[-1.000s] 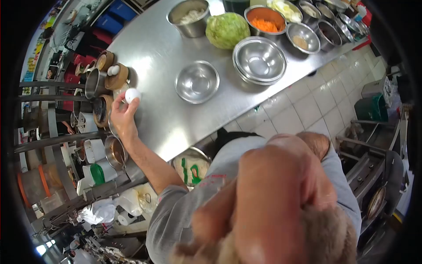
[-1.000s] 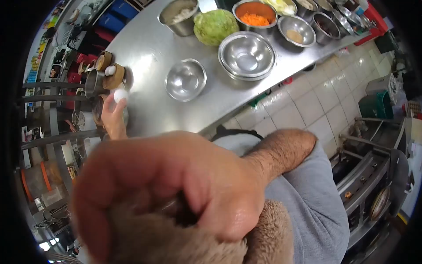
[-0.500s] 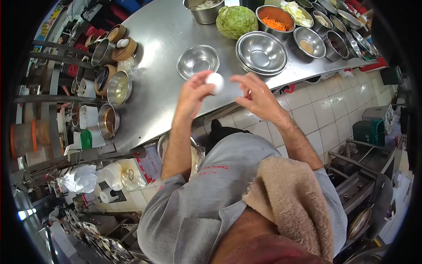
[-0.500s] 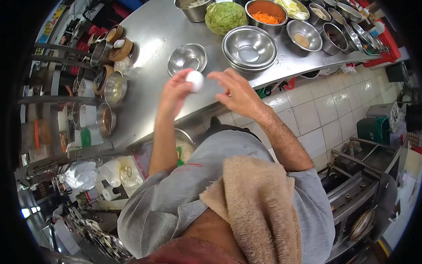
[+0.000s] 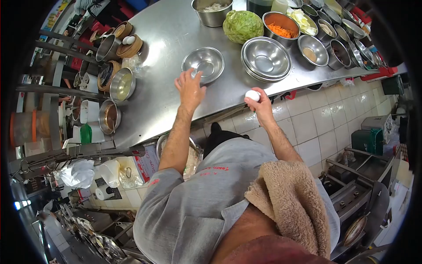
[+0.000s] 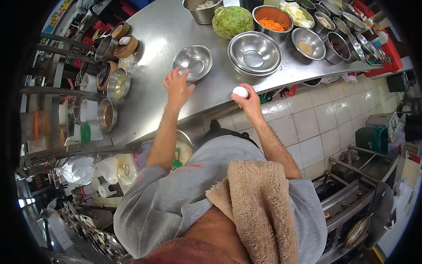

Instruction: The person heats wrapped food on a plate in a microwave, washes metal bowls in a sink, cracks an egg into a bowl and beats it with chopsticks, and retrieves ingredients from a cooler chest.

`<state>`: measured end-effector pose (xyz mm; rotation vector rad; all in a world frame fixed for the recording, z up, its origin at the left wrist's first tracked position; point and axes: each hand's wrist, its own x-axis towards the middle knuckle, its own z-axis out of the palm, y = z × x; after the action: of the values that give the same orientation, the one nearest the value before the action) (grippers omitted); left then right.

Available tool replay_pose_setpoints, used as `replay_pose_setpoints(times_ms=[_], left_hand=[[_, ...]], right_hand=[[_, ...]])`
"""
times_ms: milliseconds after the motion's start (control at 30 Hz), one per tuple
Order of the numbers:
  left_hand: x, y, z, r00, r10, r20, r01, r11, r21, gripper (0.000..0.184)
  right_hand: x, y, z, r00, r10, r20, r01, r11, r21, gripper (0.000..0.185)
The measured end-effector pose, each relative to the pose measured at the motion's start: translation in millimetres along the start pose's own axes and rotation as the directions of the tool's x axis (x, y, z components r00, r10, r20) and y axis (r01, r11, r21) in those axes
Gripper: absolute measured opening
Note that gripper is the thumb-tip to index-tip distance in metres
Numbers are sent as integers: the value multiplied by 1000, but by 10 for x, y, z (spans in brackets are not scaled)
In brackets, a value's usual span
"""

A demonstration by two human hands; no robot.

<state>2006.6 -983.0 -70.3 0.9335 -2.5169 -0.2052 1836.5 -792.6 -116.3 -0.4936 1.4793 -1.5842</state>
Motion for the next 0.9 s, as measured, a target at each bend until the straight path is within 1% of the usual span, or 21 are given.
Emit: replay_pose_setpoints(times_ms=[33, 67, 100, 133, 200, 233, 267, 300, 333, 400, 433, 500, 533, 567, 600, 667, 733, 767, 833, 867, 900], left_hand=[[-31, -109, 87, 999, -23, 41, 17, 990, 138, 39], [-49, -132, 137, 999, -19, 40, 14, 990, 137, 39], [-60, -147, 195, 999, -13, 53, 6, 992, 123, 35], [-80, -167, 252, 998, -8, 68, 0, 994, 111, 32], [-146, 13, 299, 996, -24, 87, 19, 998, 55, 31], [-185, 119, 318, 994, -40, 106, 40, 999, -1, 31], [-225, 209, 324, 993, -46, 107, 46, 999, -1, 31], [-255, 300, 322, 996, -37, 77, 44, 995, -85, 31], [-262, 362, 308, 999, -30, 45, 37, 985, -168, 32], [-253, 403, 217, 999, -34, 30, 39, 978, -204, 33], [-229, 392, 147, 999, -52, -12, 48, 969, -243, 32], [-125, 393, -2, 996, -67, -58, 48, 956, -288, 30], [-48, 396, -82, 991, -119, -53, 75, 855, -513, 28], [41, 403, -185, 986, -164, -36, 91, 701, -707, 27], [131, 426, -327, 987, -157, -43, 81, 699, -711, 27], [279, 471, -698, 914, -213, -345, -137, 638, -758, 25], [372, 466, -1200, 813, -303, -497, -264, 568, -779, 25], [409, 401, -1420, 744, -282, -606, -406, 530, -745, 27], [447, 368, -1988, 606, -164, -778, -602, 546, -583, 25], [461, 320, -2254, 516, -5, -857, -689, 592, -418, 20], [428, 323, -2539, 425, 150, -893, -735, 633, -243, 23]], right_hand=[[49, 72, -38, 999, 0, -38, 3, 997, 77, 54], [75, 74, -34, 997, 1, -76, 11, 988, 153, 53], [94, 82, -17, 991, -51, -127, 65, 992, 108, 55], [117, 85, -13, 990, -53, -127, 67, 992, 109, 55], [131, 52, -9, 983, -93, -159, 69, 986, -151, 55], [121, 49, 6, 984, -91, -155, 67, 986, -154, 55], [84, 55, 23, 950, -264, -167, 182, 901, -394, 53], [47, 63, 31, 893, -429, -134, 267, 746, -610, 52], [27, 69, 22, 894, -428, -132, 266, 745, -612, 52], [-42, 98, -4, 808, -587, -48, 267, 439, -858, 49], [-61, 122, 2, 810, -585, -51, 264, 439, -859, 49], [-81, 142, -9, 851, -505, -142, 268, 650, -711, 48], [-105, 134, -12, 847, -511, -145, 267, 647, -715, 48], [-127, 115, 1, 868, -462, -181, 238, 707, -666, 48], [-126, 90, 0, 886, -411, -212, 208, 763, -612, 47], [-76, 129, -32, 865, -457, -208, 234, 733, -639, 47], [-71, 147, -67, 844, -500, -195, 259, 698, -667, 46], [-72, 141, -63, 852, -484, -198, 258, 719, -646, 45], [-57, 116, -29, 847, -494, -199, 284, 735, -615, 44], [-68, 110, -14, 851, -489, -192, 285, 737, -613, 44], [-75, 85, -5, 857, -479, -192, 270, 733, -624, 43]])
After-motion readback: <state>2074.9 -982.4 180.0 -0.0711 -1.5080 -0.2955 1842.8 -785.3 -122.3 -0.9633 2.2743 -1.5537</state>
